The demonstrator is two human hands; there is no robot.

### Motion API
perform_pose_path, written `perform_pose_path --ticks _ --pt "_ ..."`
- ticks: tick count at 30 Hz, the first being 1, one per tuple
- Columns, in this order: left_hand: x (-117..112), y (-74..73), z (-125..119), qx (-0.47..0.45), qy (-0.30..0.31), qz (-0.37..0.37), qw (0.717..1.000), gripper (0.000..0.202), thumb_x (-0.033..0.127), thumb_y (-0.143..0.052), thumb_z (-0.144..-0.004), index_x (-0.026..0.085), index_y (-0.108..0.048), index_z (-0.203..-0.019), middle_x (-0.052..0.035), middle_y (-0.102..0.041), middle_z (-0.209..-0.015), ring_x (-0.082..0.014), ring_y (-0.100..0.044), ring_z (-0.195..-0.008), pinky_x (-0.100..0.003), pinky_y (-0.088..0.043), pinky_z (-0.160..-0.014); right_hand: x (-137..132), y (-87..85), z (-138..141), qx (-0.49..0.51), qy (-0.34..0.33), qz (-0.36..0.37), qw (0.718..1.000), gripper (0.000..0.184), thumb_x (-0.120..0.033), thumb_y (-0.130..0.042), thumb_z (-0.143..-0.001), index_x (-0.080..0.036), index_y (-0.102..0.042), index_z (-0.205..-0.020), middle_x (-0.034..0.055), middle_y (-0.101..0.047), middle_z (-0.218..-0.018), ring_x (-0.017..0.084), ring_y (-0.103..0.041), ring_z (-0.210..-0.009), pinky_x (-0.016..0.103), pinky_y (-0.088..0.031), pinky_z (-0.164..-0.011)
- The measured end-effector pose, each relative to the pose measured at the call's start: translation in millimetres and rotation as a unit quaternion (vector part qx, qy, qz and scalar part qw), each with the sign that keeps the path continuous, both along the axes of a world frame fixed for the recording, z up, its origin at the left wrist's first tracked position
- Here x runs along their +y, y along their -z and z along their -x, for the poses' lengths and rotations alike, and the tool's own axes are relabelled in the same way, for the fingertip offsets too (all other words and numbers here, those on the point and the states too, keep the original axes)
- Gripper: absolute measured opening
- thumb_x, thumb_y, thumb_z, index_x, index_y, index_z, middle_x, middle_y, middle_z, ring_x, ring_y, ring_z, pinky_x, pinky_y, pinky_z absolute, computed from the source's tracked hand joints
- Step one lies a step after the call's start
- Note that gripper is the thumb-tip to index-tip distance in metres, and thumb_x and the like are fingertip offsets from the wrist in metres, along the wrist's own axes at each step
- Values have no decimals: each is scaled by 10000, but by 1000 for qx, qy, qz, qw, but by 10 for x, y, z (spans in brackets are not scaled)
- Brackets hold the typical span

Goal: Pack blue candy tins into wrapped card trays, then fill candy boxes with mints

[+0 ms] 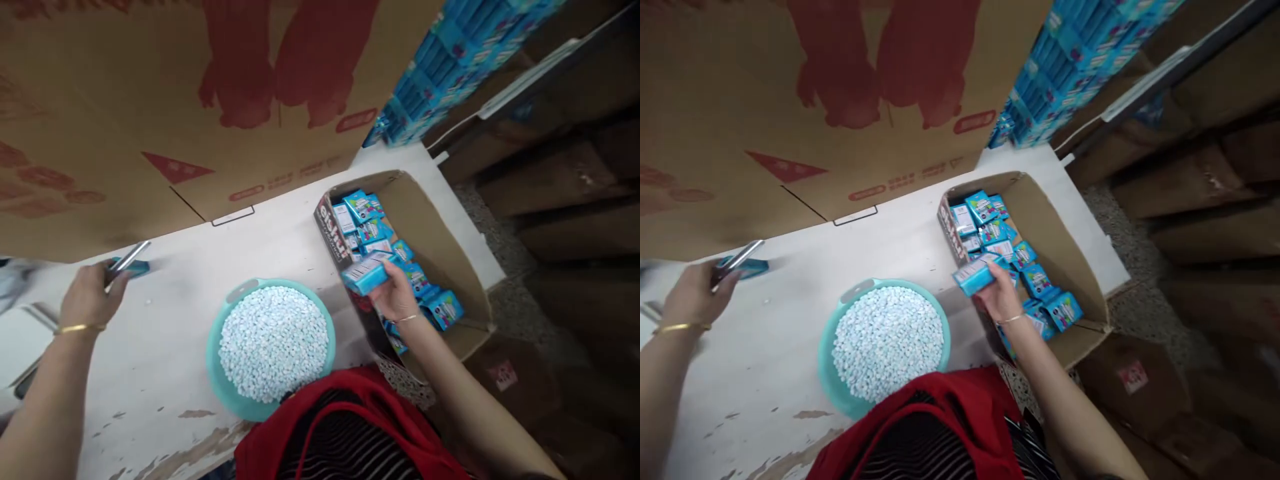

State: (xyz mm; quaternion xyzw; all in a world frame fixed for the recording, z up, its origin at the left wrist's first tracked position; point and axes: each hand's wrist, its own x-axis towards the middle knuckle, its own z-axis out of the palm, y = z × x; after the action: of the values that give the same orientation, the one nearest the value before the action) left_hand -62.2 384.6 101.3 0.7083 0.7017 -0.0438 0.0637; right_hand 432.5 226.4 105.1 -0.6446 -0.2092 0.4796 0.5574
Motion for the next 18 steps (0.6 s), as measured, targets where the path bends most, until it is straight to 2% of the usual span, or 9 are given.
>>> perform_pose_path --ticks 2,4,5,7,10,12,14,16,18 --pt "-394 19 -273 -93 59 48 993 344 469 -310 -931 236 -471 -1125 -4 -604 -1053 -159 -553 -981 -309 -462 -902 8 -48 175 123 -24 -5 992 479 -596 -527 -770 -252 -536 -1103 56 -655 -1068 258 -631 -1002 473 -552 -803" --pt "-939 -3 -564 -196 133 124 964 324 436 -362 -918 245 -465 -1159 -9 -625 -1051 -151 -574 -964 -292 -456 -914 -109 -76 303 196 -68 0 978 483 -616 -478 -798 -240 -550 -1093 72 -661 -1065 265 -637 -984 481 -556 -772" --pt "-1232 -13 -698 -226 144 167 949 346 425 -398 -902 233 -467 -1181 -22 -642 -1027 -159 -593 -926 -288 -470 -883 -212 -86 350 219 -97 2 971 496 -624 -463 -804 -231 -554 -1093 81 -665 -1054 269 -640 -973 491 -553 -767" --pt "-1787 -11 -923 -244 158 232 928 314 365 -422 -884 213 -515 -1141 -50 -652 -1009 -176 -610 -899 -292 -483 -841 -483 -97 412 246 -158 3 956 518 -634 -450 -806 -217 -559 -1093 96 -669 -1027 275 -643 -956 505 -545 -776" --pt "-2405 52 -1160 -168 150 272 936 261 217 -392 -879 207 -564 -1075 -80 -632 -998 -194 -607 -902 -321 -474 -820 -951 -116 432 266 -247 2 932 553 -663 -454 -787 -203 -562 -1073 115 -660 -1010 279 -637 -968 501 -526 -815" --pt "-2628 144 -1304 -97 126 270 950 271 134 -372 -867 188 -564 -1050 -93 -613 -966 -199 -599 -874 -329 -468 -791 -1205 -140 396 287 -315 2 905 551 -674 -503 -755 -190 -579 -1007 129 -650 -1010 283 -631 -979 483 -514 -835" --pt "-2715 284 -1475 -69 109 256 958 257 96 -360 -864 171 -556 -1014 -100 -597 -969 -204 -587 -890 -329 -463 -787 -1349 -173 324 310 -380 4 871 486 -622 -601 -719 -178 -597 -917 131 -639 -1038 277 -624 -991 457 -492 -870" --pt "-2706 462 -1674 -103 99 225 964 226 96 -373 -863 171 -552 -980 -98 -592 -972 -211 -576 -918 -334 -464 -801 -1371 -217 229 329 -437 12 837 432 -537 -673 -706 -168 -613 -921 121 -631 -1078 256 -614 -1010 425 -457 -916" --pt "-2651 654 -1877 -161 92 188 964 214 98 -407 -850 181 -553 -982 -92 -591 -979 -218 -572 -945 -344 -466 -829 -1308 -275 141 337 -495 19 801 512 -503 -714 -694 -168 -604 -1065 107 -629 -1108 237 -602 -1034 404 -430 -944"
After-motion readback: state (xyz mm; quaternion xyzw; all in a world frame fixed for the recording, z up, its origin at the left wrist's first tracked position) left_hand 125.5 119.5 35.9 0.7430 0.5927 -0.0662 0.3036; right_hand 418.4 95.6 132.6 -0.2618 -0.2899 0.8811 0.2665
